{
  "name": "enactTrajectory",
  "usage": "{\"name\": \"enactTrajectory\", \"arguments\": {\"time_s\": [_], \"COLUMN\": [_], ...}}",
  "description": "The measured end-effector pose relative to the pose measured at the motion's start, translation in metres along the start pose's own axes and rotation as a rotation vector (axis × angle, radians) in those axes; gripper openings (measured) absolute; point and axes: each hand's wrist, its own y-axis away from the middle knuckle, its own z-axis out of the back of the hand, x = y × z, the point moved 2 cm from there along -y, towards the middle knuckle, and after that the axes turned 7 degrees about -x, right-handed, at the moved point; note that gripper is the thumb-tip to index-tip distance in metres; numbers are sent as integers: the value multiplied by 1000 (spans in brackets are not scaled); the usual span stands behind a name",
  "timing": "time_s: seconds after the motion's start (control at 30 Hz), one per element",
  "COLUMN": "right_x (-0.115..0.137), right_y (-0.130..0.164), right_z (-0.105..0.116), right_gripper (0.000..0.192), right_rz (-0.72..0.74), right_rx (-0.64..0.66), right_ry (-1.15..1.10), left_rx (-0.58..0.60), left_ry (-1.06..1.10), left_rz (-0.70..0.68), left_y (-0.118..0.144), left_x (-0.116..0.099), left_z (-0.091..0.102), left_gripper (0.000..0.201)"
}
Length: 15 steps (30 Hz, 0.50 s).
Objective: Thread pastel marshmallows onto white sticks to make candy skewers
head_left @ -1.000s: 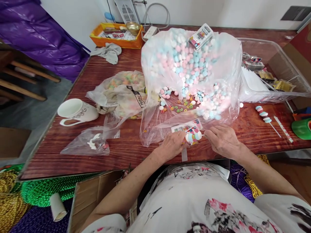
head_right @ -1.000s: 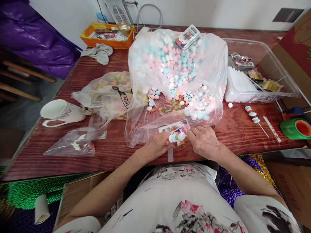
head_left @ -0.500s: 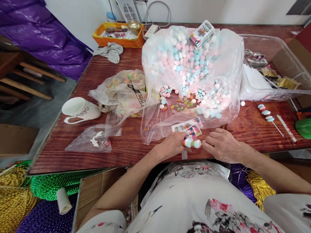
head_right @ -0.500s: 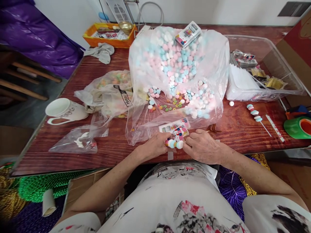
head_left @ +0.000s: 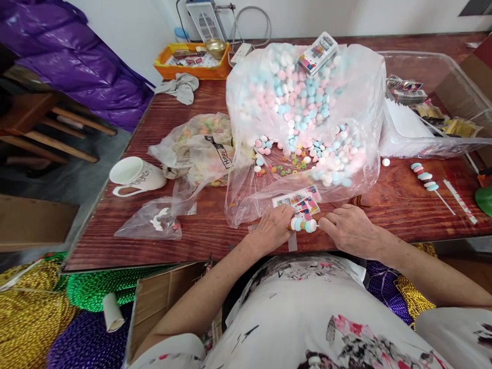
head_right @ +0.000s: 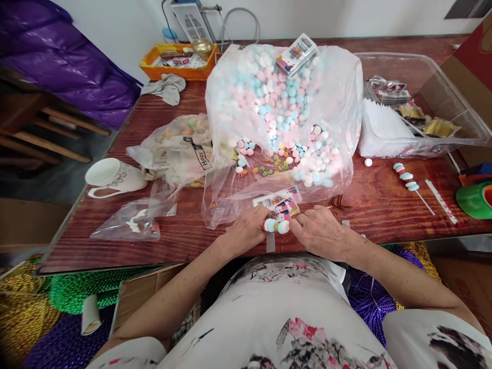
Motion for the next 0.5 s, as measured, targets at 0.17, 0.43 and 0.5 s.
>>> {"name": "enactTrajectory", "arguments": {"time_s": [0.17, 0.43, 0.5], "right_x": [8, 8, -1], "right_y": [-11, -30, -31], "right_z": [5, -13, -13], "right_gripper": [12, 13, 12], "right_rz": [24, 155, 211], "right_rx": [18, -88, -117], "right_ry": [48, -20, -99], "left_rx": [47, 102, 154], "left_ry": [45, 452, 607], "left_rz": [-4, 83, 139], "left_y": [-2, -2, -1], "left_x": [-6, -16, -11], "left_z": [-6, -3, 10], "left_gripper": [6, 64, 99]}}
